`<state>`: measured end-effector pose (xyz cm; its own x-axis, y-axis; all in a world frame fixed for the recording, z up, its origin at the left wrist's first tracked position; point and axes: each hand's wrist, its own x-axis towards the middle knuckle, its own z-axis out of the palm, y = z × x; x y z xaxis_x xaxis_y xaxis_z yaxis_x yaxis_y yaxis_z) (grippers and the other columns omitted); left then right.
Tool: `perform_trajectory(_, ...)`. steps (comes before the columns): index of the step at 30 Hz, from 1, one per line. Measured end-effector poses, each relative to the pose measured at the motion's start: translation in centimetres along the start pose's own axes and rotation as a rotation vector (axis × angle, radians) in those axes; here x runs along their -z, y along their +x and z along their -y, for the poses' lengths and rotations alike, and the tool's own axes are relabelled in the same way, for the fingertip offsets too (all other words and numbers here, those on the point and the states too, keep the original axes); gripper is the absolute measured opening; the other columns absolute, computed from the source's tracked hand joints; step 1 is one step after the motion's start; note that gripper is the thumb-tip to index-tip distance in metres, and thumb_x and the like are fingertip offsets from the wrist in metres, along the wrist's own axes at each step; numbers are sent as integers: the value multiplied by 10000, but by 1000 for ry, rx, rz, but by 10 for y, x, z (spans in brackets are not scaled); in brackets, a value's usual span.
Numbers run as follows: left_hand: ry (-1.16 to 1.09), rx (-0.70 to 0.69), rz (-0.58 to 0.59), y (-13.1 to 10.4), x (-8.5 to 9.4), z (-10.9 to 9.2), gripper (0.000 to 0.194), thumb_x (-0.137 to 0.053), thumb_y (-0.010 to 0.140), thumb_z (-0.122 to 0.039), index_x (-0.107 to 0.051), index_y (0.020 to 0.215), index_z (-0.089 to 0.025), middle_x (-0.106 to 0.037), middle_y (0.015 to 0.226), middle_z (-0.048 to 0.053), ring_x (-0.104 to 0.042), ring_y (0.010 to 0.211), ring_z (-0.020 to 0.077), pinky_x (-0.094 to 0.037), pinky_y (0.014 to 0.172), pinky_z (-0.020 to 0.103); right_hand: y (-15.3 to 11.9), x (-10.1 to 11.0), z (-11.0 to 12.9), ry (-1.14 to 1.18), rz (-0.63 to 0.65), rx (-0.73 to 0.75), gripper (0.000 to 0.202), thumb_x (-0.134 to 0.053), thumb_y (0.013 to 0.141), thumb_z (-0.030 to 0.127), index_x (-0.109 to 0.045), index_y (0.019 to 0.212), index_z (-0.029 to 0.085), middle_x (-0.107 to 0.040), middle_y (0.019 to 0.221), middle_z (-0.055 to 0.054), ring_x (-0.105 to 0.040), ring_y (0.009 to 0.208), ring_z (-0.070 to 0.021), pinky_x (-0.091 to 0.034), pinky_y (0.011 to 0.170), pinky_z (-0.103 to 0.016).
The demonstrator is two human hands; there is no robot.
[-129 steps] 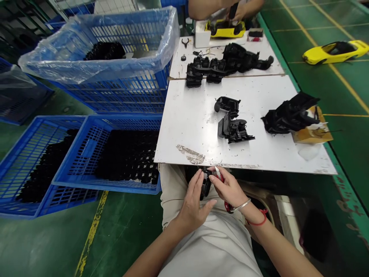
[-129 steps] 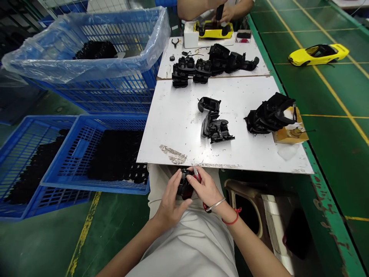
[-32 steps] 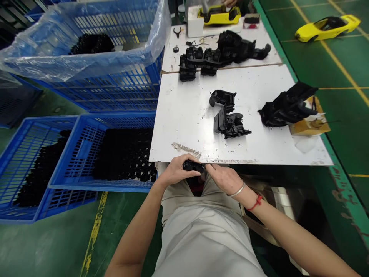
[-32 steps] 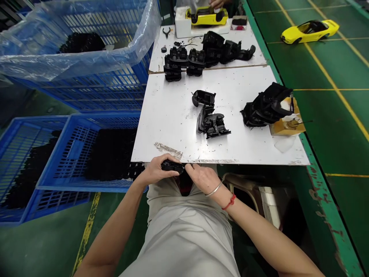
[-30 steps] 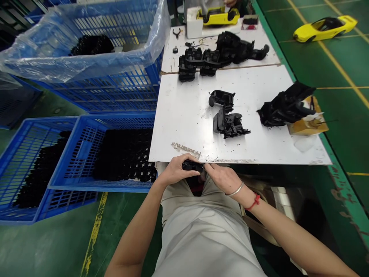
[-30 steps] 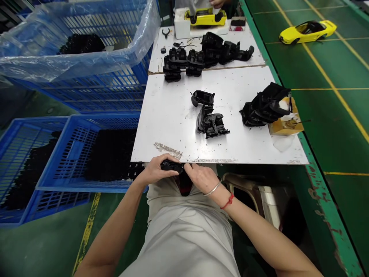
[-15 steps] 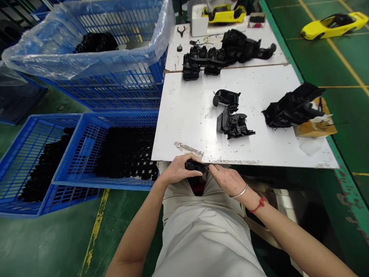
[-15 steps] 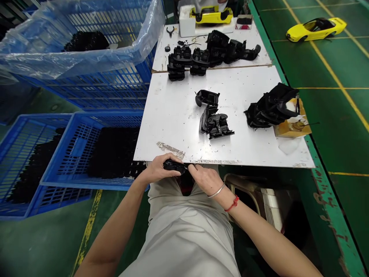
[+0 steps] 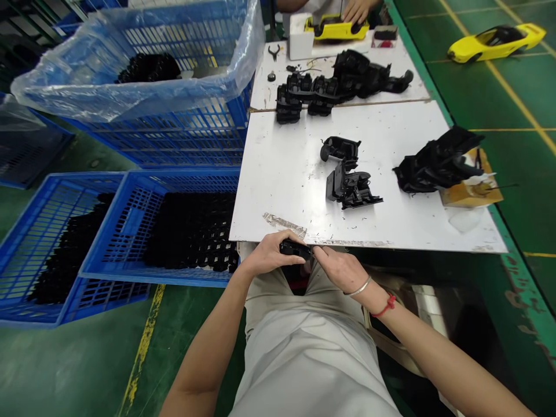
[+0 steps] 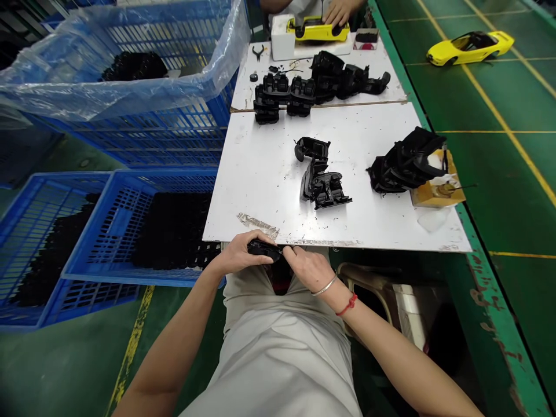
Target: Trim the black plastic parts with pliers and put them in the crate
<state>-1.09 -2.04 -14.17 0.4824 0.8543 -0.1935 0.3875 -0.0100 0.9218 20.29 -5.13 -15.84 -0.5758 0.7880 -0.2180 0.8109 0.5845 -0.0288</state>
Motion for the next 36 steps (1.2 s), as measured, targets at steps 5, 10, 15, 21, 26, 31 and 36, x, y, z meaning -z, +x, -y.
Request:
perform_trajectory(5, -16, 7, 19, 0, 2, -1, 387, -747, 700, -434, -656, 987, -191, -670, 964, 39, -617, 916, 199, -477, 790, 273, -2, -4, -2, -18, -24, 15, 287, -301, 893, 49, -540, 1001, 166, -619, 800, -56, -545, 563, -131, -164, 456, -277)
perform_trajectory(10, -31, 8, 27, 0, 3, 0, 379, -751, 698, -423, -655, 978, -186, -675, 967, 39, -619, 925, 200, -473, 805, 277, 1, -3, -1, 25, 19, 6, 271, -306, 894, 62, -536, 988, 170, -617, 805, -54, -540, 579, -132, -156, 455, -274)
perform_trajectory(15, -52, 15, 26, 1, 2, 1, 391, -747, 694, -434, -652, 973, -178, -678, 967, 48, -627, 920, 210, -479, 801, 294, 2, -1, 0, 35, 28, 12, 276, -299, 896, 60, -533, 996, 166, -621, 805, -57, -531, 574, -127, -157, 461, -275)
perform_trajectory(21, -44, 10, 37, 0, 3, 0, 385, -748, 697, -417, -651, 979, -173, -674, 981, 54, -620, 940, 213, -478, 821, 298, 4, 0, 2, 12, 3, 12, 267, -310, 907, 85, -548, 1003, 161, -621, 781, -65, -541, 568, -139, -154, 453, -288)
perform_trajectory(26, -38, 12, 56, 0, 4, -4, 386, -745, 701, -423, -656, 985, -178, -667, 978, 50, -612, 939, 206, -473, 815, 283, 1, -2, 0, -6, -5, 28, 288, -299, 904, 59, -550, 995, 167, -623, 804, -55, -553, 580, -127, -153, 452, -276)
perform_trajectory(31, -45, 28, 70, 0, 6, -5, 377, -754, 696, -403, -656, 981, -177, -662, 978, 50, -612, 939, 207, -469, 810, 281, -1, -4, -1, 23, -1, 24, 277, -292, 903, 59, -539, 966, 167, -608, 780, -48, -544, 575, -132, -156, 457, -276)
perform_trajectory(36, -49, 34, 81, 1, 7, -4, 369, -748, 703, -389, -655, 988, -174, -662, 981, 55, -612, 939, 214, -469, 815, 293, 3, -5, 1, 50, 9, 19, 261, -307, 886, 69, -536, 961, 169, -599, 754, -48, -526, 562, -136, -159, 458, -284)
